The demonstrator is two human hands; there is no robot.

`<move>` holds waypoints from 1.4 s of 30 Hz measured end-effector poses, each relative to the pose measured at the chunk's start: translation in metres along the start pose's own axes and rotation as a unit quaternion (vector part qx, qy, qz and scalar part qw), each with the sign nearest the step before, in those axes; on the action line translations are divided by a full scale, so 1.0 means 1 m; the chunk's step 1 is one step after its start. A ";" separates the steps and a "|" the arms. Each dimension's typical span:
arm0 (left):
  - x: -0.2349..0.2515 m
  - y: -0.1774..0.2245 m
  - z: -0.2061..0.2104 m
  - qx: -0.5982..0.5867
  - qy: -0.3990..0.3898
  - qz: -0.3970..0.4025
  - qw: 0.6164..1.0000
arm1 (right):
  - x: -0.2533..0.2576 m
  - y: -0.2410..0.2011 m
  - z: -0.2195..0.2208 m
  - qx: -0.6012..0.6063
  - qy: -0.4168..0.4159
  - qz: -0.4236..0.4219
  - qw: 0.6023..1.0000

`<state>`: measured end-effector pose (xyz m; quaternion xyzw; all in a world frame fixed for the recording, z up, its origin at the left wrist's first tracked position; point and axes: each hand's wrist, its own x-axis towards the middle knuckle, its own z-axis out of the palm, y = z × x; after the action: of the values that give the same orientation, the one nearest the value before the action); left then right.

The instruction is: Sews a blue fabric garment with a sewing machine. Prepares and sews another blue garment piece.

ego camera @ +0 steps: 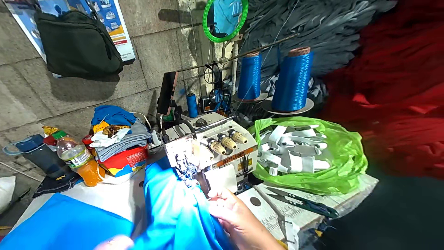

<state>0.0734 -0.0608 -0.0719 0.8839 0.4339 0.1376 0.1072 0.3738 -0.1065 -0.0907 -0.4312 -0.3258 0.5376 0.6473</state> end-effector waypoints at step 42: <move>0.021 0.079 0.066 0.163 0.306 0.114 0.931 | -0.051 0.008 -0.016 0.058 -0.109 -0.020 0.992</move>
<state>0.1663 -0.0958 -0.1067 0.8478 0.3585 0.3398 -0.1929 0.3736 -0.1591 -0.1028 -0.3250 -0.3708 0.5866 0.6425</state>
